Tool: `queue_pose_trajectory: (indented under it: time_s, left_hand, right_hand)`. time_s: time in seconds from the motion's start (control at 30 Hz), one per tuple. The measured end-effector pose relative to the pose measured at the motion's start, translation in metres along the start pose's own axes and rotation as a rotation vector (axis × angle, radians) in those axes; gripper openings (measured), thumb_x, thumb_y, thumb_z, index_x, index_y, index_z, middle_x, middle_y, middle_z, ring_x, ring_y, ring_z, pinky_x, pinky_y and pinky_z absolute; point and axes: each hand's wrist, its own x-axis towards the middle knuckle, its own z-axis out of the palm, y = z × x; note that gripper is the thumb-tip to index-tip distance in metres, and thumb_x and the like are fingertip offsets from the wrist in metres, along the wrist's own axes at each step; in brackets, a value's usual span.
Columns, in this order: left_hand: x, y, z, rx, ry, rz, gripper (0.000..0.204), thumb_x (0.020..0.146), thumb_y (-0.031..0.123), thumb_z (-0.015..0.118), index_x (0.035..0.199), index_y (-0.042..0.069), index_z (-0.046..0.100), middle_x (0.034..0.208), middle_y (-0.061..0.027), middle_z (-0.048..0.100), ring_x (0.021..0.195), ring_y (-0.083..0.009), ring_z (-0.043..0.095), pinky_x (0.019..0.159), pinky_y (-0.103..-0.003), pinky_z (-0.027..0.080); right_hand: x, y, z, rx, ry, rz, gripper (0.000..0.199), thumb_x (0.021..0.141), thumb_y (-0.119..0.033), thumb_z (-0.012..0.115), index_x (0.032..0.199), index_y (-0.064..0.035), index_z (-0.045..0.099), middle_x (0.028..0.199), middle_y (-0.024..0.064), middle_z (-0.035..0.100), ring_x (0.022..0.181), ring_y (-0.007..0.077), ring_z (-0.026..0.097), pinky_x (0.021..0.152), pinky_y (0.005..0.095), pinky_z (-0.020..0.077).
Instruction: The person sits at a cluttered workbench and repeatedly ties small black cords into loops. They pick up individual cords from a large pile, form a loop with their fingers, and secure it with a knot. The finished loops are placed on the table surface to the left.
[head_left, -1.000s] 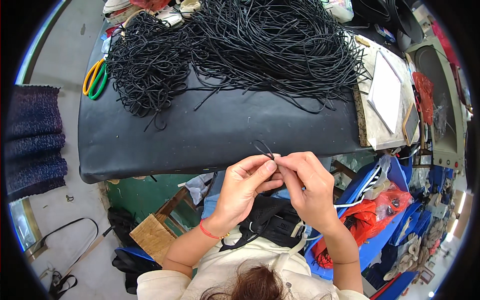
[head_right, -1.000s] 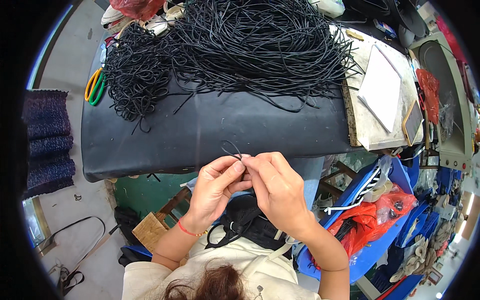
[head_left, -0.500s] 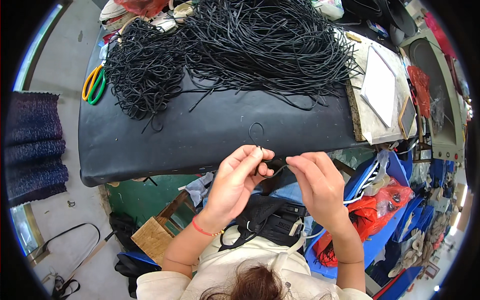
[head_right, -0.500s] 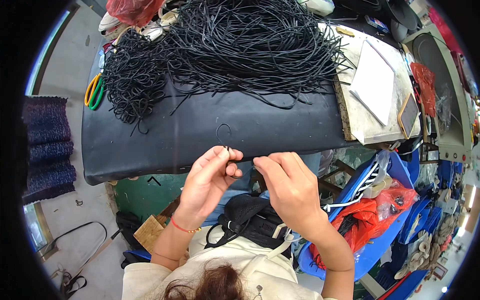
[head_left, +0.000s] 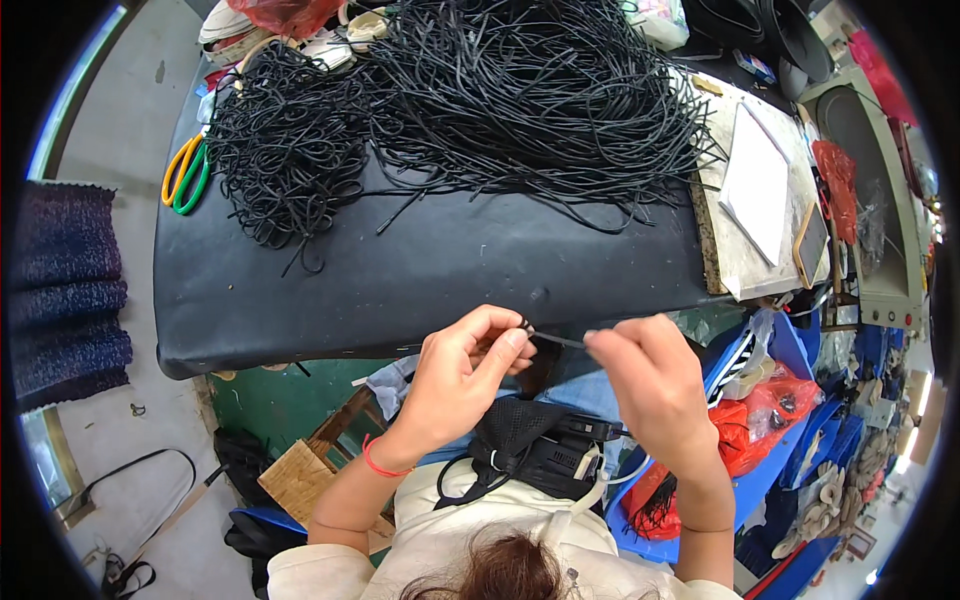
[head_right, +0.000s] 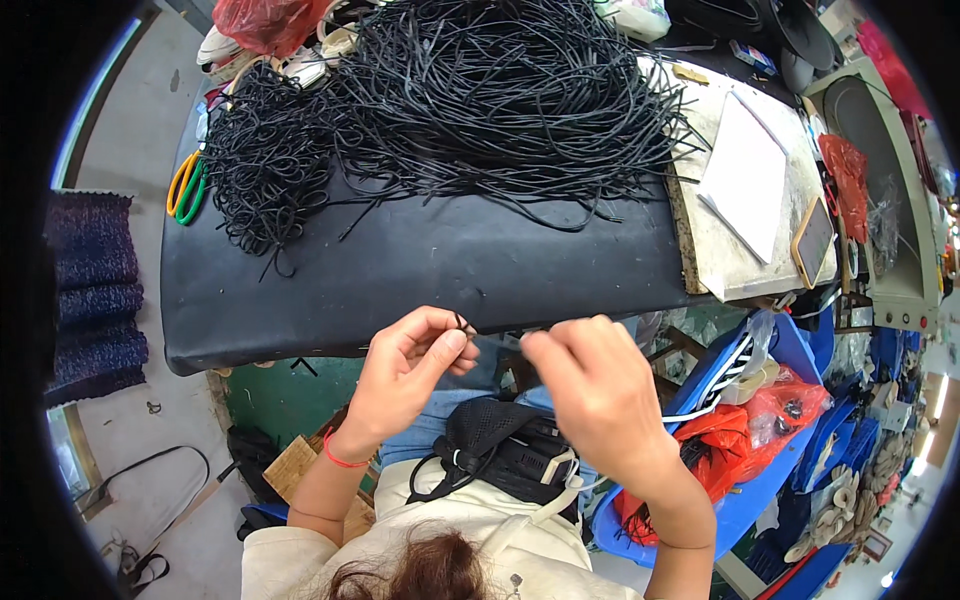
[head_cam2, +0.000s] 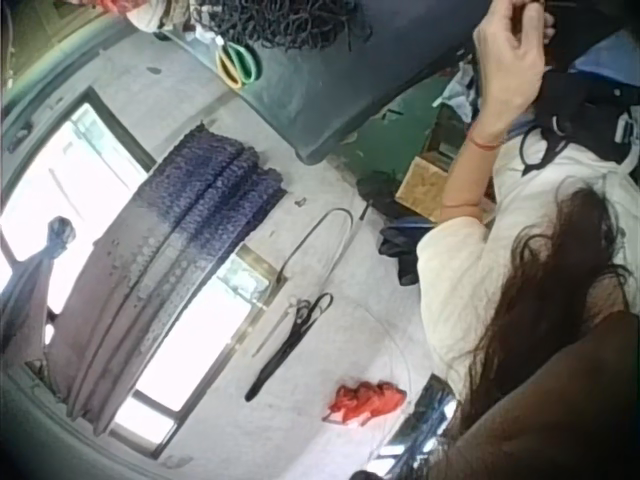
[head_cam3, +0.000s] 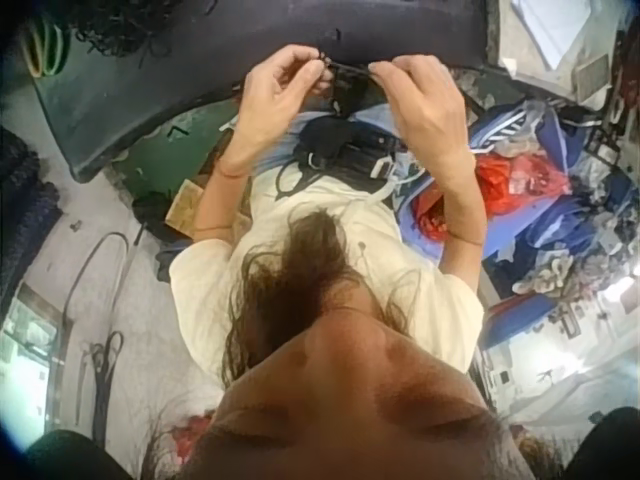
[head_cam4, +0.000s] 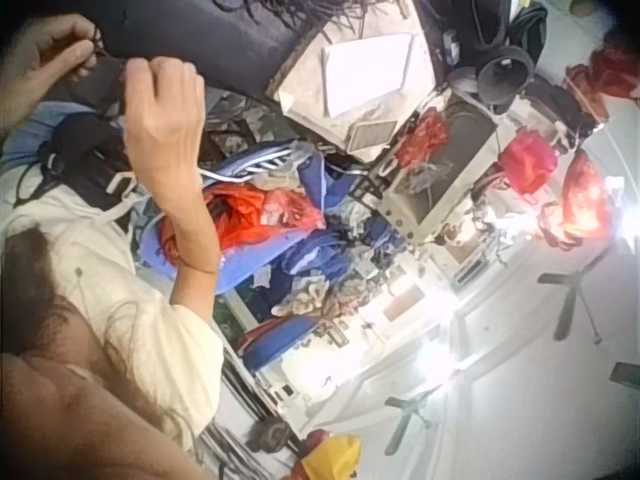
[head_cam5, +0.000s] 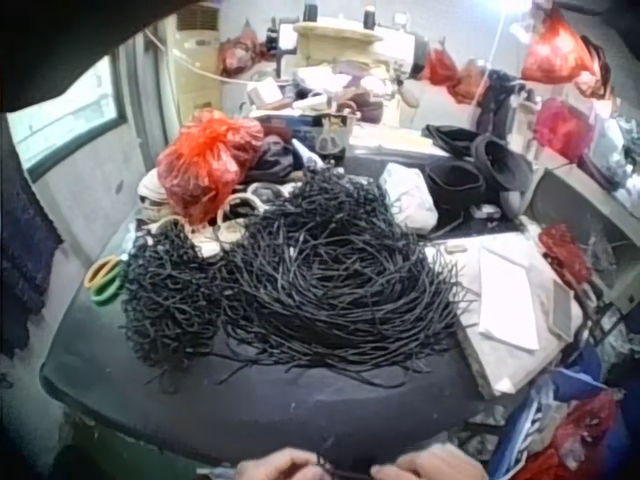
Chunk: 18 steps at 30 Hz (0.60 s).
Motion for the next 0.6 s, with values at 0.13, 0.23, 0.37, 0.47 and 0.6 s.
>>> queue_pose_trajectory:
  time_s: [0.13, 0.23, 0.37, 0.47, 0.6]
  left_hand:
    - [-0.009, 0.01, 0.004, 0.744, -0.168, 0.435, 0.012, 0.079, -0.002, 0.057, 0.091, -0.001, 0.059, 0.081, -0.0128, 0.06, 0.075, -0.0255, 0.061, 0.067, -0.032, 0.046]
    - [-0.018, 0.013, 0.001, -0.024, -0.097, 0.017, 0.02, 0.087, 0.004, 0.055, 0.106, -0.002, 0.056, 0.079, -0.006, 0.061, 0.075, -0.0142, 0.059, 0.073, -0.027, 0.048]
    - [-0.005, 0.011, 0.008, -0.256, -0.149, 0.005, 0.028, 0.091, 0.011, 0.053, 0.114, -0.004, 0.053, 0.087, -0.0054, 0.06, 0.076, -0.0097, 0.057, 0.073, -0.025, 0.048]
    - [-0.003, 0.008, -0.003, -0.109, -0.118, 0.026, 0.025, 0.09, 0.01, 0.053, 0.112, -0.003, 0.055, 0.092, -0.0051, 0.06, 0.077, -0.0087, 0.056, 0.073, -0.023, 0.047]
    - [-0.006, 0.002, 0.002, -0.08, -0.061, 0.086, 0.017, 0.09, 0.005, 0.053, 0.105, -0.002, 0.057, 0.093, -0.0045, 0.06, 0.081, -0.0078, 0.056, 0.074, -0.022, 0.047]
  right_hand:
    - [0.025, -0.008, -0.014, -0.004, -0.064, -0.152, 0.014, 0.068, -0.004, 0.062, 0.082, -0.0034, 0.058, 0.078, 0.0077, 0.051, 0.069, 0.0241, 0.05, 0.06, 0.0324, 0.0399]
    - [0.022, 0.022, 0.002, 0.199, -0.005, 0.029, 0.008, 0.077, -0.004, 0.063, 0.083, -0.0018, 0.058, 0.079, 0.0096, 0.052, 0.07, 0.0275, 0.051, 0.062, 0.0348, 0.0426]
    - [0.002, 0.0, 0.02, 0.557, -0.014, 0.161, 0.011, 0.078, -0.003, 0.06, 0.087, 0.0011, 0.056, 0.079, 0.0121, 0.05, 0.077, 0.0286, 0.051, 0.067, 0.0368, 0.0428]
    - [-0.004, -0.01, 0.025, 0.495, 0.018, 0.175, 0.013, 0.078, 0.001, 0.058, 0.091, 0.0022, 0.057, 0.076, 0.0126, 0.052, 0.069, 0.0293, 0.052, 0.061, 0.0375, 0.0435]
    - [-0.001, -0.023, 0.014, 0.959, -0.166, 0.412, 0.018, 0.084, -0.001, 0.054, 0.1, 0.0014, 0.059, 0.083, 0.012, 0.062, 0.071, 0.0198, 0.061, 0.064, 0.0299, 0.0493]
